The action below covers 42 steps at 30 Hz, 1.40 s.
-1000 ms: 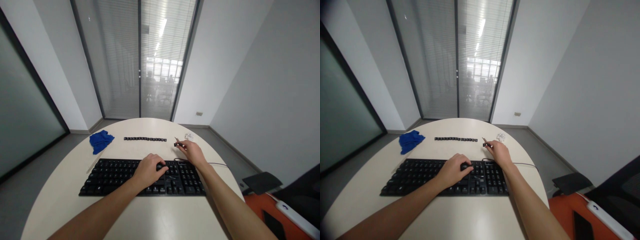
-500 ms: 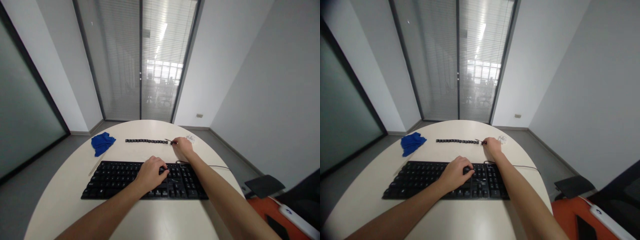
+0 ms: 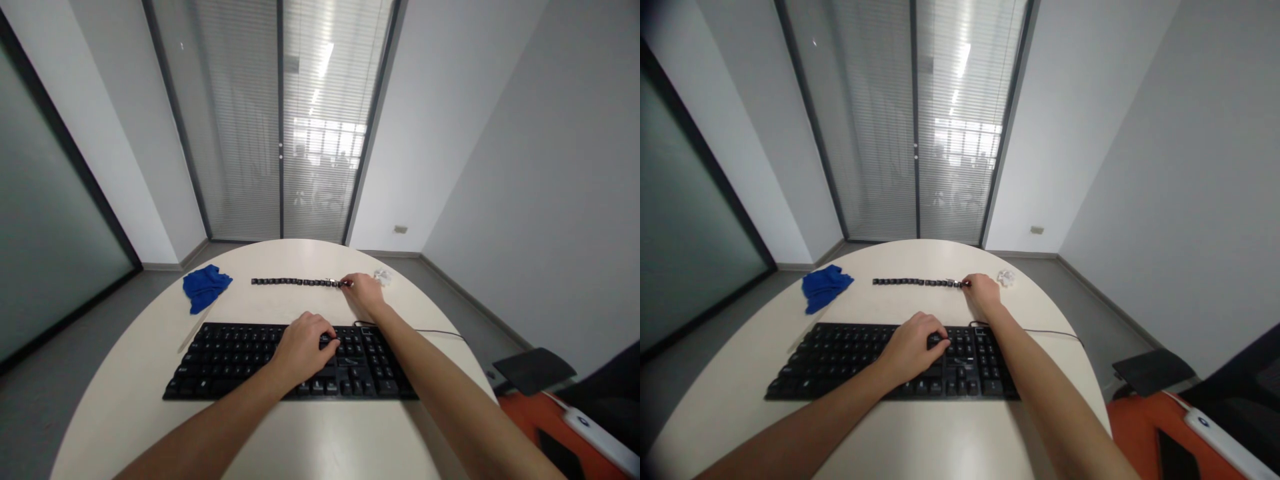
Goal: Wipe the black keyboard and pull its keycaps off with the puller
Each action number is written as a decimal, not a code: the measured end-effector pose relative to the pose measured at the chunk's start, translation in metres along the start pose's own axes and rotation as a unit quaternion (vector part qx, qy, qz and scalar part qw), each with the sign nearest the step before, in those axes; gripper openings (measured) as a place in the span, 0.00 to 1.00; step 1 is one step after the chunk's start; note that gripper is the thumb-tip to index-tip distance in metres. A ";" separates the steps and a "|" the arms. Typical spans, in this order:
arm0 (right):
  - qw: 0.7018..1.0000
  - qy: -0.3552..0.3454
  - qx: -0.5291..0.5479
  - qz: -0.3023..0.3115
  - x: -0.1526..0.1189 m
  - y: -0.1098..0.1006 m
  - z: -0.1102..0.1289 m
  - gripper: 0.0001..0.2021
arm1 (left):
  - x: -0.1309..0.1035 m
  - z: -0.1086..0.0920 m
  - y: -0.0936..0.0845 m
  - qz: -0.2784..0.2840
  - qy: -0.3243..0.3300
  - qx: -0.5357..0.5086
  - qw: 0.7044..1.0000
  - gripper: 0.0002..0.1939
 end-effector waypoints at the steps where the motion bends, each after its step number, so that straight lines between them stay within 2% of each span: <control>1: 1.000 -0.001 0.002 -0.001 0.000 0.000 0.000 0.13 | 0.000 0.000 0.000 0.001 -0.001 0.000 1.000 0.02; 8: 1.000 -0.002 0.020 -0.016 0.001 -0.002 -0.003 0.17 | 0.000 0.000 0.000 -0.004 0.005 -0.003 1.000 0.02; 12: 0.999 -0.016 0.030 -0.020 -0.007 -0.017 -0.003 0.10 | -0.001 0.001 0.001 0.000 0.004 0.004 1.000 0.04; 15: 0.998 -0.031 0.039 -0.045 -0.026 -0.033 0.002 0.13 | -0.002 0.000 0.001 -0.009 -0.003 0.005 1.000 0.08; 18: 0.987 -0.049 0.065 -0.139 -0.058 -0.047 0.012 0.21 | -0.003 -0.002 -0.001 -0.015 -0.018 0.017 1.000 0.13; 19: 0.984 -0.063 0.084 -0.141 -0.070 -0.048 0.016 0.21 | -0.003 -0.003 -0.001 -0.015 -0.022 0.026 0.999 0.13; 22: 0.977 -0.076 0.168 -0.106 -0.105 -0.046 0.027 0.14 | -0.005 -0.007 -0.003 -0.011 -0.026 0.063 0.998 0.13; 25: 0.973 -0.090 0.208 -0.049 -0.132 -0.036 0.033 0.12 | -0.010 -0.012 -0.005 -0.003 -0.017 0.104 0.994 0.13; 29: 0.955 -0.214 0.204 0.009 -0.152 -0.026 0.032 0.13 | -0.018 -0.018 -0.009 0.008 0.011 0.127 0.992 0.12; 34: 0.954 -0.242 0.175 0.023 -0.156 -0.030 0.010 0.16 | -0.033 -0.033 -0.011 0.039 0.043 0.116 0.992 0.11; 36: 0.959 -0.230 0.167 0.021 -0.157 -0.034 -0.008 0.15 | -0.040 -0.039 -0.010 0.053 0.045 0.123 0.990 0.19; 39: 0.970 -0.193 0.147 0.030 -0.158 -0.042 -0.043 0.13 | -0.045 -0.036 -0.012 0.077 0.001 0.136 0.988 0.33; 42: 0.977 -0.164 0.133 0.035 -0.159 -0.051 -0.082 0.13 | -0.042 -0.015 -0.029 0.101 -0.070 0.134 0.983 0.35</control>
Point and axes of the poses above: each hand's wrist, its own x-axis towards the middle knuckle, its own y-axis out of the palm, z = x × y, the point moved 1 cm from there along x, towards the middle knuckle, and after that the axes turned 5 degrees about z, right-handed, at the moved point
